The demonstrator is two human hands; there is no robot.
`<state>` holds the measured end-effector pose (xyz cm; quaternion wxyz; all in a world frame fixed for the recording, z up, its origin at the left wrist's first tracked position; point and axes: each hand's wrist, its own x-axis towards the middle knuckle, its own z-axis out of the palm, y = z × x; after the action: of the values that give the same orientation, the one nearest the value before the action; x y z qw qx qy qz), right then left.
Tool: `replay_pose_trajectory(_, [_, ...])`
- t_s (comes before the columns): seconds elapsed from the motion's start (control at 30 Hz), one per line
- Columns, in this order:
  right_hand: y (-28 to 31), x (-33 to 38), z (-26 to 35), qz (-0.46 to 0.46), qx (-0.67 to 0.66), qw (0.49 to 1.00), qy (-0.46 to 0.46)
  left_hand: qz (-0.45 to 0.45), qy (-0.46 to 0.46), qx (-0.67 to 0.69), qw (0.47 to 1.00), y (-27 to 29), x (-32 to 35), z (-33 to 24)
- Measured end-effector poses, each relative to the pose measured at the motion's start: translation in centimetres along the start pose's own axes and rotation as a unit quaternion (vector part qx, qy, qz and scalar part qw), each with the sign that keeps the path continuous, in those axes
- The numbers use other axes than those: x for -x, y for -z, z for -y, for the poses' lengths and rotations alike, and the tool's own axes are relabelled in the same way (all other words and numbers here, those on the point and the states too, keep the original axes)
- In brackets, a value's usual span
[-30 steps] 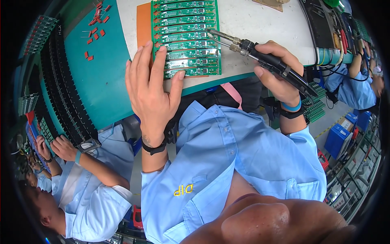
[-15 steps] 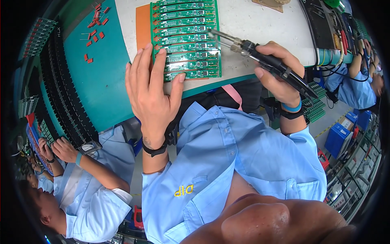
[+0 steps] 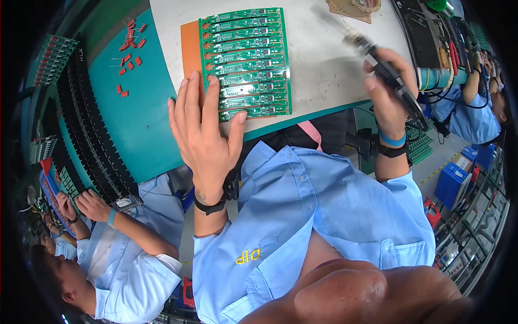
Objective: Soldering electronic components onto printed circuit boards at an industrial workstation.
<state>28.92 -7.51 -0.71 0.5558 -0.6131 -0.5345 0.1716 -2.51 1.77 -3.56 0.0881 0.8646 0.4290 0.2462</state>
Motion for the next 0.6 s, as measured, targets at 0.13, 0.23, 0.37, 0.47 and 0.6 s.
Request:
replay_pose_trajectory(0.13, [-0.7, 0.3, 0.8, 0.152, -0.044, 0.987, -0.011, -0.004, -0.001, 0.002, 1.0, -0.1, 0.0, 0.1])
replay_pose_trajectory(0.23, [-1.4, -0.1, 0.8, 0.169, -0.059, 0.984, 0.008, 0.002, 0.0, -0.002, 1.0, -0.1, 0.0, 0.0])
replay_pose_trajectory(0.37, [-1.9, -0.5, 0.8, 0.178, -0.058, 0.982, 0.01, 0.003, 0.0, -0.002, 1.0, -0.1, -0.1, 0.0])
replay_pose_trajectory(0.47, [-2.0, -0.6, 0.7, 0.181, -0.056, 0.982, 0.01, 0.004, 0.0, -0.004, 1.0, 0.0, -0.1, -0.1])
replay_pose_trajectory(0.6, [-2.0, -0.7, 0.6, 0.187, -0.054, 0.981, 0.013, 0.009, 0.003, -0.005, 1.0, 0.1, -0.1, -0.2])
